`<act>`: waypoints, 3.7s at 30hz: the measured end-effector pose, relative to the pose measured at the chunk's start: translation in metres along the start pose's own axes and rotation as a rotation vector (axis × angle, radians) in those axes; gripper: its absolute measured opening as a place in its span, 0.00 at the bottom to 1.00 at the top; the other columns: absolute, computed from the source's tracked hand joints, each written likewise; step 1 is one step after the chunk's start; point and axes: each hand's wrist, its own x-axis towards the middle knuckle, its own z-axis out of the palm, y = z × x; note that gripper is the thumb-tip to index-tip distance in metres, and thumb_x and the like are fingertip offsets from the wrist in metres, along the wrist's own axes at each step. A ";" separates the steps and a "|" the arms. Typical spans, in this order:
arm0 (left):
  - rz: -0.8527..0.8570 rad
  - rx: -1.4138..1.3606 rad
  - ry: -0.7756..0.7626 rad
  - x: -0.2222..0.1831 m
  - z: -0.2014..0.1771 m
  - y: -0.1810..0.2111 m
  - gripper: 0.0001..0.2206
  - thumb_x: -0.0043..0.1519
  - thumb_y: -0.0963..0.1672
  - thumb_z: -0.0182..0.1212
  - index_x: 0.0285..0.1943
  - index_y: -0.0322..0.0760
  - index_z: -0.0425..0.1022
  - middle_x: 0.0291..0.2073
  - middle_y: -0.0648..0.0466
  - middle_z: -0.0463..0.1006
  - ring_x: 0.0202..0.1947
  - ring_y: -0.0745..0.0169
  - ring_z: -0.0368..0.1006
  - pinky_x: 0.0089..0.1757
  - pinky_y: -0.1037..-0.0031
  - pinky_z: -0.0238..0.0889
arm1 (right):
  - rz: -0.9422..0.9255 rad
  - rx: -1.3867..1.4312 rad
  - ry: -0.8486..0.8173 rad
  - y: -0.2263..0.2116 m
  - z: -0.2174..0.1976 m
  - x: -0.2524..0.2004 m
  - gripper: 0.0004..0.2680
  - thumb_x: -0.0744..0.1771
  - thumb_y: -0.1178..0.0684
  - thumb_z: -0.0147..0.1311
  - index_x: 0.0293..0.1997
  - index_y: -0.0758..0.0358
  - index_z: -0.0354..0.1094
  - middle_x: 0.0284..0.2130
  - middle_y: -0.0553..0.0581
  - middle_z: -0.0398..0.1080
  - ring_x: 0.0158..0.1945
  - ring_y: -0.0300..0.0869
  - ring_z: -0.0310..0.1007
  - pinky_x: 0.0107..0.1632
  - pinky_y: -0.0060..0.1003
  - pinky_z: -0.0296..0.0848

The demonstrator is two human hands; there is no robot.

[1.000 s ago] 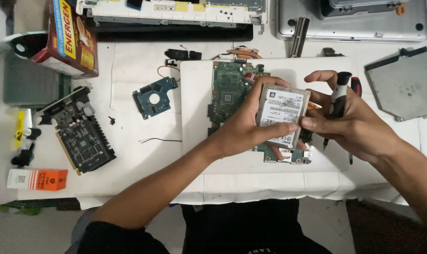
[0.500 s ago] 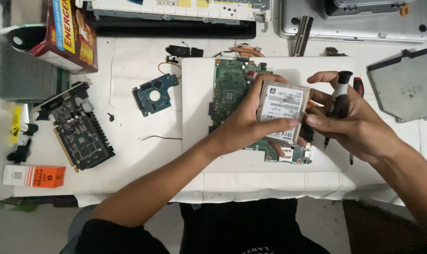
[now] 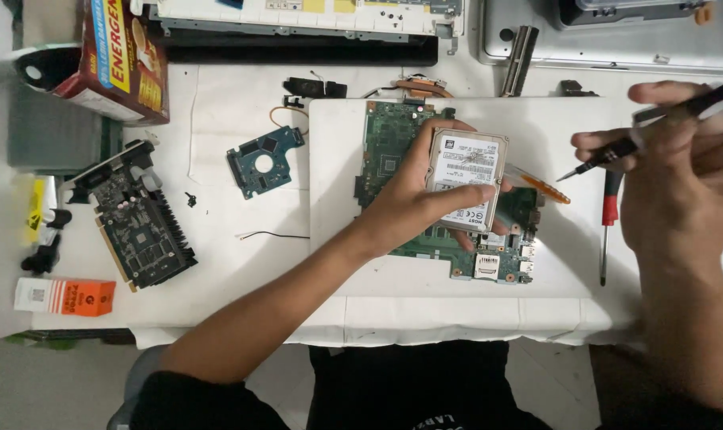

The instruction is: Removing a hard drive from a laptop motherboard by unscrewing the mounting screws and detaching the connector.

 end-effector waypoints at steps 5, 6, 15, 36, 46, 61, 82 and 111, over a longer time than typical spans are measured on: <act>-0.027 -0.001 0.026 0.003 -0.002 -0.002 0.26 0.62 0.38 0.62 0.63 0.42 0.49 0.59 0.27 0.72 0.36 0.35 0.82 0.26 0.62 0.80 | -0.293 -0.189 0.039 0.006 0.028 -0.005 0.11 0.78 0.54 0.44 0.48 0.79 0.59 0.46 0.69 0.67 0.40 0.65 0.81 0.38 0.53 0.86; -0.040 0.020 0.021 0.003 -0.001 -0.001 0.25 0.62 0.39 0.62 0.61 0.42 0.49 0.59 0.30 0.70 0.35 0.35 0.82 0.25 0.62 0.80 | -0.334 -0.233 0.039 0.003 0.032 -0.007 0.14 0.76 0.51 0.45 0.45 0.80 0.62 0.40 0.70 0.68 0.39 0.65 0.82 0.32 0.49 0.82; -0.046 0.178 0.075 0.004 0.001 0.000 0.26 0.59 0.41 0.64 0.61 0.42 0.51 0.58 0.36 0.71 0.47 0.38 0.80 0.24 0.61 0.83 | -0.531 -0.269 -0.035 0.026 0.028 -0.016 0.27 0.71 0.69 0.41 0.75 0.46 0.32 0.38 0.95 0.65 0.35 0.66 0.74 0.43 0.72 0.83; -0.049 0.105 0.038 0.003 0.001 0.002 0.25 0.61 0.41 0.62 0.62 0.42 0.51 0.59 0.36 0.68 0.32 0.39 0.83 0.24 0.66 0.81 | -0.443 -0.312 -0.065 0.015 0.037 -0.014 0.28 0.72 0.68 0.43 0.75 0.42 0.29 0.38 0.94 0.66 0.37 0.74 0.77 0.48 0.73 0.85; -0.039 0.242 0.081 0.004 0.000 -0.006 0.27 0.60 0.41 0.64 0.63 0.43 0.51 0.57 0.41 0.71 0.52 0.41 0.75 0.24 0.64 0.84 | -0.431 -0.349 -0.230 -0.026 0.046 -0.002 0.39 0.66 0.68 0.56 0.76 0.33 0.27 0.38 0.85 0.72 0.39 0.72 0.83 0.49 0.66 0.86; 0.025 0.295 0.088 0.004 0.001 -0.009 0.26 0.61 0.44 0.63 0.61 0.42 0.50 0.60 0.37 0.69 0.44 0.40 0.80 0.23 0.66 0.83 | -0.460 -0.885 -0.489 -0.034 0.029 0.008 0.11 0.70 0.56 0.57 0.58 0.68 0.70 0.50 0.54 0.76 0.41 0.32 0.77 0.38 0.22 0.58; -0.046 0.081 0.102 0.005 0.003 -0.003 0.27 0.62 0.40 0.61 0.65 0.40 0.49 0.57 0.32 0.71 0.35 0.36 0.82 0.24 0.62 0.80 | -0.400 -0.134 -0.232 -0.015 0.036 0.015 0.27 0.74 0.71 0.33 0.74 0.32 0.34 0.45 0.92 0.60 0.40 0.76 0.72 0.53 0.72 0.83; 0.156 0.377 0.052 -0.003 0.011 -0.004 0.07 0.68 0.45 0.59 0.51 0.41 0.72 0.50 0.51 0.73 0.46 0.52 0.81 0.27 0.76 0.84 | -0.396 -0.051 -0.123 0.005 0.032 0.004 0.15 0.75 0.63 0.34 0.67 0.48 0.37 0.45 0.84 0.57 0.37 0.67 0.69 0.47 0.69 0.84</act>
